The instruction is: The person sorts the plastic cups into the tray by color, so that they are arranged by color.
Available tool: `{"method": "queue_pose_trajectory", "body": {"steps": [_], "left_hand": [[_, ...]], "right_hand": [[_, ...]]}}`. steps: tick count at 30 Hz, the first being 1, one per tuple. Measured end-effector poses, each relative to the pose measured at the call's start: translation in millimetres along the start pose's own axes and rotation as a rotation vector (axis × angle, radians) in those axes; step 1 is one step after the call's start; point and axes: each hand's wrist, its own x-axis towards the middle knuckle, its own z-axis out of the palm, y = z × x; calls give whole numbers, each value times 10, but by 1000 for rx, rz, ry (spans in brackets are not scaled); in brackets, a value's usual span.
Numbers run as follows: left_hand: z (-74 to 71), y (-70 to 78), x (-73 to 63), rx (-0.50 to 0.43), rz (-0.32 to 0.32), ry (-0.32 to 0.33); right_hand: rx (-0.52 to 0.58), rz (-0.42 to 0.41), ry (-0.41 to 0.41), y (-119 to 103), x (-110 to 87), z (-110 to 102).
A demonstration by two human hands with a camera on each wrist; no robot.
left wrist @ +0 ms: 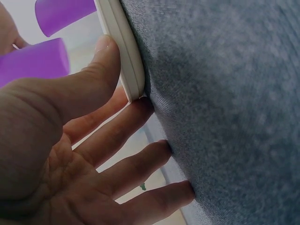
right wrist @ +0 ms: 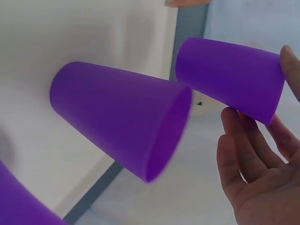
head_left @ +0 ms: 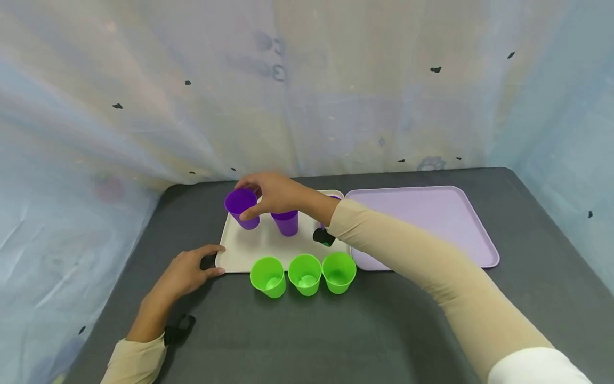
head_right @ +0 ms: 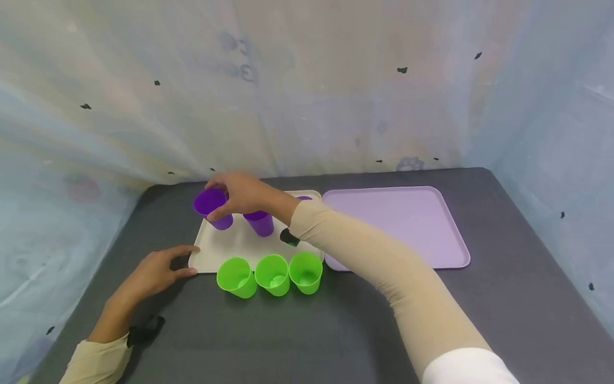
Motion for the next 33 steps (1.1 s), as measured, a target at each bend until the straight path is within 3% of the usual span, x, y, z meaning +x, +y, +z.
{"method": "queue_pose_trajectory", "body": {"steps": [9, 17, 23, 33], "left_hand": [[12, -59, -34, 19, -14, 6], [-6, -57, -66, 20, 4, 21], [-7, -35, -78, 17, -2, 9], [-5, -30, -84, 21, -4, 17]], "right_hand": [[-56, 24, -16, 16, 215, 189], [-153, 94, -55, 41, 329, 317], [-142, 130, -76, 72, 325, 384], [-85, 94, -69, 101, 219, 318]]}}
